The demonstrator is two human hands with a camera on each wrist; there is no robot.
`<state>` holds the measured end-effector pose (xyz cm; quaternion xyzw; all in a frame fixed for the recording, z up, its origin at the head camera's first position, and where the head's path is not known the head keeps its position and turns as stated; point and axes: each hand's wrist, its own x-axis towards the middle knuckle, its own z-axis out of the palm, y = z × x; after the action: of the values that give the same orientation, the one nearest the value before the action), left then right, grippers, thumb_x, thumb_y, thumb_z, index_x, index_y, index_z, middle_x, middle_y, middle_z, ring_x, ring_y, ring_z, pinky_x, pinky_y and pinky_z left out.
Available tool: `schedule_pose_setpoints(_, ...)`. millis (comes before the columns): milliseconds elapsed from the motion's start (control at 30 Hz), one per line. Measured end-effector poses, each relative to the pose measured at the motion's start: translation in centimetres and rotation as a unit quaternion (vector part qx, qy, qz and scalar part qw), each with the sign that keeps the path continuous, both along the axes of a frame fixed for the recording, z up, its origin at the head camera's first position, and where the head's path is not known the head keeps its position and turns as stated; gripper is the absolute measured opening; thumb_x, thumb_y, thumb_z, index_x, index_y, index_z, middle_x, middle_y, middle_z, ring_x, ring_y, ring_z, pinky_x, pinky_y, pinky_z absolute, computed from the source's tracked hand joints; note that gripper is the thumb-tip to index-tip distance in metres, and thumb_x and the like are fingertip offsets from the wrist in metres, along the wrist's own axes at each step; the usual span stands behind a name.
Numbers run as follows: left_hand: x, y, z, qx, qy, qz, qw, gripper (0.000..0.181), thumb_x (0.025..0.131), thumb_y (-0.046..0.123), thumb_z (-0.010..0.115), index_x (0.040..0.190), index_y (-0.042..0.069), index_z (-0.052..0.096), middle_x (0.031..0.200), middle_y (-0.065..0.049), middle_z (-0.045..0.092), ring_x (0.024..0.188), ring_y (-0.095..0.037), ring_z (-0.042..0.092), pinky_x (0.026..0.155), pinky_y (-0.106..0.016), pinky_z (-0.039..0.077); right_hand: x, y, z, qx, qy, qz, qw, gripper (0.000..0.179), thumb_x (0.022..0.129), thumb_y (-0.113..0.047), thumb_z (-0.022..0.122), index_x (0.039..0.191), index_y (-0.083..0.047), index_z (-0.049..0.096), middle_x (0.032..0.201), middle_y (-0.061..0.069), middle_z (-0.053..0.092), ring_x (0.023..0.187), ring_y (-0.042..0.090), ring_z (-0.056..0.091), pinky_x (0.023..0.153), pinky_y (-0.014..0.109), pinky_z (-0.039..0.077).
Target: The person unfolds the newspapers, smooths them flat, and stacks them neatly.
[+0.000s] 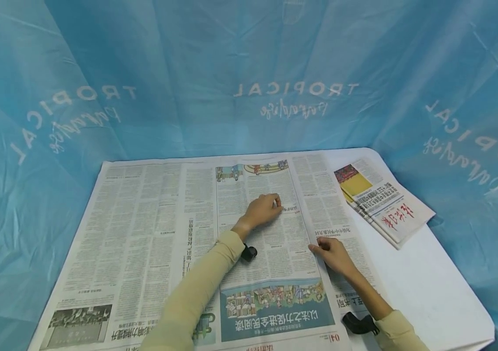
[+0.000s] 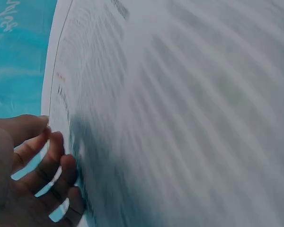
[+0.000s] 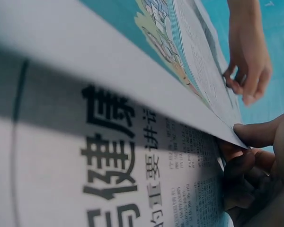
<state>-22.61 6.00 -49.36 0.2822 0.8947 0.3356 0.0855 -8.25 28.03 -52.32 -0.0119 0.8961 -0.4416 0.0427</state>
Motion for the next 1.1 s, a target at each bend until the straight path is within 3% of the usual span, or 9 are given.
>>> schedule_pose_setpoints(267, 0.2, 4.0, -0.4, 0.025, -0.004, -0.010, 0.9996, 0.019, 0.099, 0.029, 0.057, 0.094, 0.012, 0.064, 0.068, 0.004, 0.057, 0.051, -0.007, 0.044, 0.049, -0.022, 0.037, -0.1, 0.4, -0.2, -0.001, -0.003, -0.017, 0.9999, 0.025, 0.096, -0.024, 0.063, 0.089, -0.001, 0.071, 0.072, 0.005, 0.067, 0.056, 0.011, 0.056, 0.056, 0.026, 0.045)
schedule_pose_setpoints(567, 0.5, 5.3, -0.4, 0.012, -0.035, 0.051, 0.9980, 0.045, 0.096, 0.048, 0.056, 0.066, 0.016, 0.048, 0.053, 0.005, 0.038, 0.046, -0.009, 0.033, 0.045, -0.023, 0.030, -0.2, 0.0, -0.5, 0.007, 0.000, -0.023, 0.9997, 0.026, 0.094, -0.026, 0.066, 0.085, -0.001, 0.069, 0.068, 0.005, 0.067, 0.052, 0.011, 0.055, 0.051, 0.025, 0.044)
schedule_pose_setpoints(733, 0.6, 5.7, -0.4, -0.006, -0.034, 0.077, 0.9964, 0.055, 0.094, 0.052, 0.057, 0.056, 0.019, 0.037, 0.048, 0.007, 0.027, 0.041, -0.007, 0.025, 0.041, -0.023, 0.026, -0.1, -0.4, -0.4, 0.022, -0.003, -0.039, 0.9990, 0.026, 0.093, -0.027, 0.068, 0.089, -0.001, 0.071, 0.069, 0.005, 0.067, 0.053, 0.013, 0.055, 0.052, 0.026, 0.044)
schedule_pose_setpoints(900, 0.9, 5.6, -0.2, -0.014, -0.022, 0.086, 0.9960, 0.060, 0.093, 0.054, 0.058, 0.051, 0.019, 0.031, 0.046, 0.008, 0.021, 0.040, -0.006, 0.018, 0.039, -0.022, 0.023, -0.2, -0.9, -0.3, 0.043, 0.002, -0.052, 0.9977, 0.031, 0.091, -0.030, 0.070, 0.074, -0.004, 0.063, 0.056, 0.000, 0.053, 0.046, 0.010, 0.044, 0.047, 0.024, 0.037)
schedule_pose_setpoints(1100, 1.1, 5.5, 0.0, -0.019, -0.024, 0.084, 0.9960, 0.060, 0.090, 0.059, 0.060, 0.053, 0.019, 0.033, 0.046, 0.008, 0.024, 0.040, -0.007, 0.023, 0.040, -0.023, 0.025, -0.2, -1.0, -0.4, 0.051, 0.019, -0.052, 0.9971, 0.043, 0.090, -0.035, 0.071, 0.064, -0.008, 0.050, 0.049, -0.005, 0.038, 0.040, 0.005, 0.033, 0.043, 0.023, 0.032)
